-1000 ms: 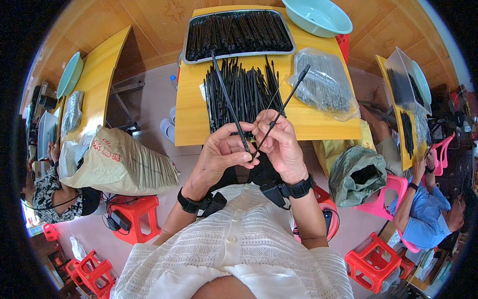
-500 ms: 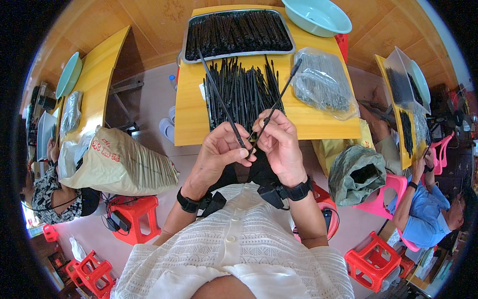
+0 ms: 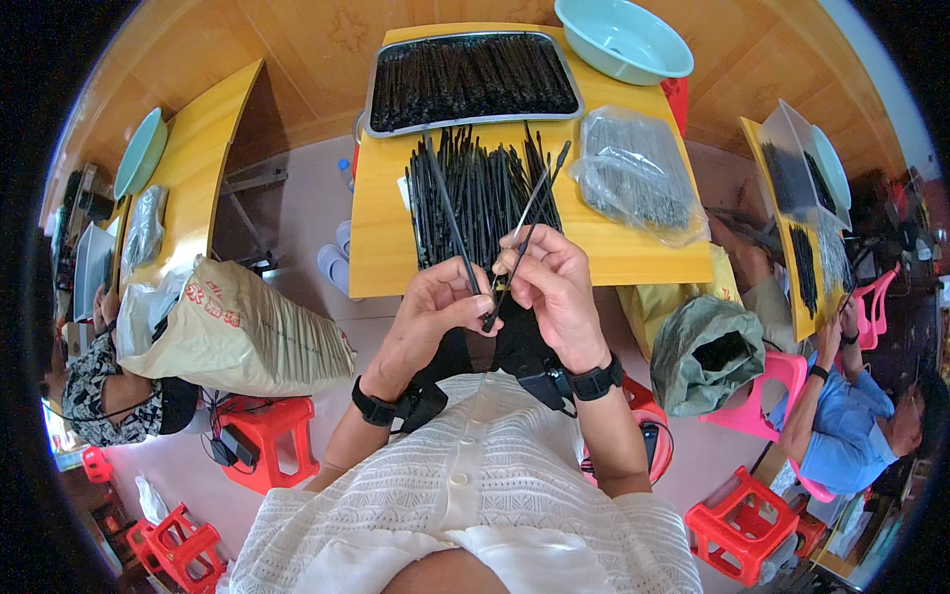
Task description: Assembling small plastic components and rods at a workbench.
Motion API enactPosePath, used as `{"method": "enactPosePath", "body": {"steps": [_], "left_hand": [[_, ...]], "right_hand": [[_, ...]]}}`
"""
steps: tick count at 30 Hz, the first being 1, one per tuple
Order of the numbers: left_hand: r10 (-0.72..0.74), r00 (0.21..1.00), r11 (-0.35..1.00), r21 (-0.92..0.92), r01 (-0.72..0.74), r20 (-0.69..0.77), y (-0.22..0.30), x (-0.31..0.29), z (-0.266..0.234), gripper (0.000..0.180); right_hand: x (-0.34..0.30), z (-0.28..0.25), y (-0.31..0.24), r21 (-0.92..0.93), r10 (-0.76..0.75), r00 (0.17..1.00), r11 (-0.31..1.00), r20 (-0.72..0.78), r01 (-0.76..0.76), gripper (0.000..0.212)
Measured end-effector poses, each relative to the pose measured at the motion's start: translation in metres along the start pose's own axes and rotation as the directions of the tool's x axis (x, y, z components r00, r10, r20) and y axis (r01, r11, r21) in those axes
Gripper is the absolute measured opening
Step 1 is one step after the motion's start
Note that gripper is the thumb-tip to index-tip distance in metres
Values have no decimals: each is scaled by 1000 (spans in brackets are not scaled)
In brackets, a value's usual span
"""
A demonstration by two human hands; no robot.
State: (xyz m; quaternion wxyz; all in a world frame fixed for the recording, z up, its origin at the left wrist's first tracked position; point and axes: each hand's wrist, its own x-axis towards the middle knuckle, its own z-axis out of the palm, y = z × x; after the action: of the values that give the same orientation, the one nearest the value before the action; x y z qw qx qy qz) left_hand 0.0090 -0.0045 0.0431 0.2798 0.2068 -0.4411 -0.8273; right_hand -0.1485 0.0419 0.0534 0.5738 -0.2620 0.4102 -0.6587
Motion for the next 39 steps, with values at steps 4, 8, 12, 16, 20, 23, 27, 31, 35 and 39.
{"method": "enactPosePath", "body": {"steps": [4, 8, 12, 16, 20, 23, 27, 31, 35, 39], "left_hand": [[-16, 1000, 1000, 23, 16, -8, -3, 0, -4, 7], [-15, 996, 999, 30, 18, -88, -5, -1, -5, 4], [1, 995, 998, 59, 5, -103, -9, -1, -5, 4], [31, 993, 997, 75, -23, -114, -15, -1, -4, 3], [110, 991, 969, 232, -90, -75, -22, 1, -6, 4], [104, 987, 974, 215, -77, -119, -24, 1, -6, 5], [98, 984, 965, 254, -58, -149, -24, 4, -6, 5], [100, 982, 955, 294, -49, -161, -24, 5, -6, 6], [112, 980, 949, 310, -57, -164, -26, 5, -6, 6], [68, 989, 946, 324, -22, -132, -24, 6, -6, 19]], "right_hand": [[3, -1, 6, -103, -30, 1000, 994, 2, 30, 14], [0, 11, 2, -98, -33, 997, 995, -76, 26, 14], [-2, 12, 2, -145, -122, 986, 984, -110, 105, 16], [1, 4, 3, -168, -113, 985, 982, -133, 90, 15], [5, 2, 4, -168, -71, 987, 985, -145, 46, 15], [6, 2, 6, -197, -56, 987, 980, -149, 25, 15], [4, 9, 1, -192, -88, 984, 980, -157, 57, 15], [2, 11, 3, -407, -232, 962, 900, -143, 157, 19], [4, 10, 5, -503, -287, 952, 842, -106, 198, 20], [4, 10, 5, -502, -278, 947, 849, -160, 164, 20]]}}
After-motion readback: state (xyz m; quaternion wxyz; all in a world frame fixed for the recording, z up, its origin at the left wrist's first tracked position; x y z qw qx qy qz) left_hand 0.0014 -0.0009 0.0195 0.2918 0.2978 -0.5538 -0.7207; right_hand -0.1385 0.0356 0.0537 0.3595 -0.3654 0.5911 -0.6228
